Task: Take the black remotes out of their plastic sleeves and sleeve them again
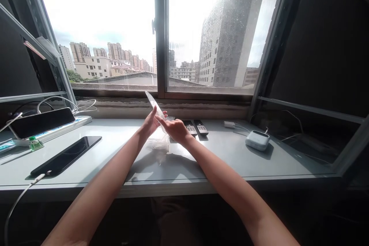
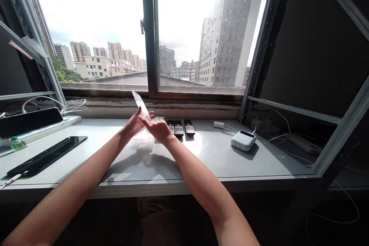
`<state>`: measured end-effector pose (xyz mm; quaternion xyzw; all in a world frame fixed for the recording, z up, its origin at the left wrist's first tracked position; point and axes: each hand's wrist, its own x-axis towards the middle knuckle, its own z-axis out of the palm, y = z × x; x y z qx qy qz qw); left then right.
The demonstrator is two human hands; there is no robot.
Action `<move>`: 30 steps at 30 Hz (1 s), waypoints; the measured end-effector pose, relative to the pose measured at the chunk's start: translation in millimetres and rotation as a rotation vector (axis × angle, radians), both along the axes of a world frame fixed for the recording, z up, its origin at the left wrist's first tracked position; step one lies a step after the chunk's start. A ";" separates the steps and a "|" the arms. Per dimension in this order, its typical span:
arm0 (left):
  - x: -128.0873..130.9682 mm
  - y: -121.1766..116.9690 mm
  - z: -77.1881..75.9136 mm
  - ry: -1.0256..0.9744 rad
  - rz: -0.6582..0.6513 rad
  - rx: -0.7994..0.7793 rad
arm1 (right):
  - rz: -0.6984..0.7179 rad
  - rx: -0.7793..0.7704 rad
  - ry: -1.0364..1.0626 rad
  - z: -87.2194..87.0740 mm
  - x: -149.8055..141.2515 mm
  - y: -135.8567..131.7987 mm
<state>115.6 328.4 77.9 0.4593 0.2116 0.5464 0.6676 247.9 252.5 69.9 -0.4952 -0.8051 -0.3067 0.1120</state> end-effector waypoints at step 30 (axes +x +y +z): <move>-47.7 26.9 -3.0 -0.245 0.309 -0.029 | -0.879 -0.402 0.773 1.1 105.2 20.2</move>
